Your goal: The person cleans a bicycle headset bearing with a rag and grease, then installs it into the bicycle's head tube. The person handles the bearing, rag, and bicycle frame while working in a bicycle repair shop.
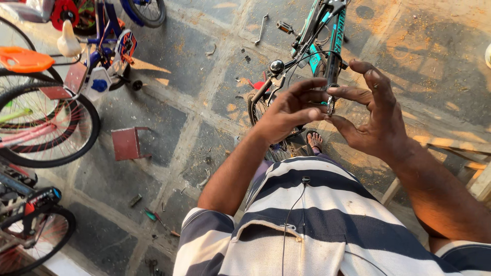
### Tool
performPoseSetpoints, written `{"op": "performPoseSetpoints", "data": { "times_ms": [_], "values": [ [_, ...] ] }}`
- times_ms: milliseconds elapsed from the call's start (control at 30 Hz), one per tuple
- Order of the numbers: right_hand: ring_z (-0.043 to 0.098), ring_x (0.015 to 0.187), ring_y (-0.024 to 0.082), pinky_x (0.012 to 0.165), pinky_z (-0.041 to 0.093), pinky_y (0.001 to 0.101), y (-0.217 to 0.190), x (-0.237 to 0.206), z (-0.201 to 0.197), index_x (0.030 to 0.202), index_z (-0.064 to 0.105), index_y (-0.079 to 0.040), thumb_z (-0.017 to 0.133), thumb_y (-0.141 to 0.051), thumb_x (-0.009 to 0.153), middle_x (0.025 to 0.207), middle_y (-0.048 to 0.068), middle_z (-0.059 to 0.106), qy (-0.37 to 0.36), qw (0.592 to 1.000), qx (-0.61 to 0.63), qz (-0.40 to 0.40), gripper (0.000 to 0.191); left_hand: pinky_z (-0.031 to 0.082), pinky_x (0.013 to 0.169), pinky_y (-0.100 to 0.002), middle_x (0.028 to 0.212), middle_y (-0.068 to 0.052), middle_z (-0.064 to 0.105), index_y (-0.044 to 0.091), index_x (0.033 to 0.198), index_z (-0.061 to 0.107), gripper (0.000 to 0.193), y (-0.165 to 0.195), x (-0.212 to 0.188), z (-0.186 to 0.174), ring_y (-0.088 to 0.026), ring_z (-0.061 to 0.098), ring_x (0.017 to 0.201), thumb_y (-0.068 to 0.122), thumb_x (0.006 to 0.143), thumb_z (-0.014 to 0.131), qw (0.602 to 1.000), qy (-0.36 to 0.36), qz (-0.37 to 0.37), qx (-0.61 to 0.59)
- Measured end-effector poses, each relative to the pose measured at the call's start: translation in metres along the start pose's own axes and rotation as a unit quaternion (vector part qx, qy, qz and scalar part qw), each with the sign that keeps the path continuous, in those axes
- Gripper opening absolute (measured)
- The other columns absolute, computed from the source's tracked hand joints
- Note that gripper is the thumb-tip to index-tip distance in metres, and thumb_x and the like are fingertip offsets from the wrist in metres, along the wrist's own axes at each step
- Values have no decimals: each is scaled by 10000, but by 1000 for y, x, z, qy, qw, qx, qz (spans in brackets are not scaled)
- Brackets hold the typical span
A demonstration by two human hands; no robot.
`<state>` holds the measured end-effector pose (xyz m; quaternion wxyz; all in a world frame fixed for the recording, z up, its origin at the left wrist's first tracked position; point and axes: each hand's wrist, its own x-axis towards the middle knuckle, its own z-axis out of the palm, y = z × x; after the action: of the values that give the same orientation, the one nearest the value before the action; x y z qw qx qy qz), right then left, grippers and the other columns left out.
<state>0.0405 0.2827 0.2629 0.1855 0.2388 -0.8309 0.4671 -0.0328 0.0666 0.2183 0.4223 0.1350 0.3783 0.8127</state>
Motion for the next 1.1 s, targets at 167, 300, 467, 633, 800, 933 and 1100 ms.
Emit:
{"op": "performPoseSetpoints", "data": {
  "times_ms": [167, 300, 467, 633, 800, 933, 1100],
  "values": [
    [680, 1261, 304, 942, 608, 372, 5, 2, 6, 1668, 21, -301, 861, -35, 870, 1609, 222, 320, -39, 997, -63, -18, 1189, 534, 1173, -460, 1383, -179, 648, 21, 1558, 431, 706, -10, 1, -6, -274, 621, 1343, 78, 949, 784, 999, 2, -11, 48],
    [630, 1375, 282, 1020, 587, 382, 4, 1, 8, 1675, 9, -312, 864, -61, 905, 1638, 215, 321, -45, 997, -62, -7, 1177, 537, 1173, -475, 1373, -188, 669, 10, 1544, 456, 678, -11, 2, -7, -306, 636, 1322, 67, 954, 786, 1000, -1, 3, 23],
    [321, 1573, 265, 1294, 298, 466, -4, -14, 15, 1671, 6, -270, 841, -163, 799, 1674, 89, 320, 13, 999, 38, -24, 1212, 504, 1176, -456, 1439, -161, 639, 73, 1558, 453, 737, -13, -2, -10, -259, 592, 1378, 35, 920, 820, 998, 20, 40, -48],
    [109, 1636, 196, 1378, 98, 433, -1, -37, 37, 1672, -80, -213, 631, -356, 1017, 1774, 53, 202, -2, 992, 120, 21, 977, 520, 1186, -448, 1477, -131, 624, 109, 1555, 471, 730, -18, -3, -7, -244, 579, 1404, 8, 922, 820, 996, 24, 62, -61],
    [-44, 1649, 257, 1342, -102, 446, 13, -46, 38, 1679, -197, -115, 376, -569, 1129, 1768, 101, 166, -45, 982, -176, -46, 916, 537, 1181, -444, 1486, -143, 621, 109, 1536, 491, 717, -23, 2, -4, -246, 584, 1403, -11, 912, 823, 996, 28, 69, -41],
    [61, 1643, 260, 1323, -44, 477, 13, -47, 32, 1686, -67, -67, 401, -593, 1124, 1653, 108, 467, -18, 956, -270, -116, 901, 531, 1193, -439, 1446, -151, 628, 100, 1530, 502, 708, -25, -1, -1, -239, 586, 1409, -8, 913, 830, 997, 22, 76, -25],
    [152, 1639, 235, 1338, 11, 464, 9, -47, 19, 1690, 98, -109, 460, -616, 1127, 1556, 47, 633, 6, 950, -280, -136, 840, 532, 1184, -422, 1449, -150, 629, 94, 1532, 485, 717, -28, -4, 3, -232, 599, 1380, 10, 910, 832, 997, 36, 61, -38]
  ]
}}
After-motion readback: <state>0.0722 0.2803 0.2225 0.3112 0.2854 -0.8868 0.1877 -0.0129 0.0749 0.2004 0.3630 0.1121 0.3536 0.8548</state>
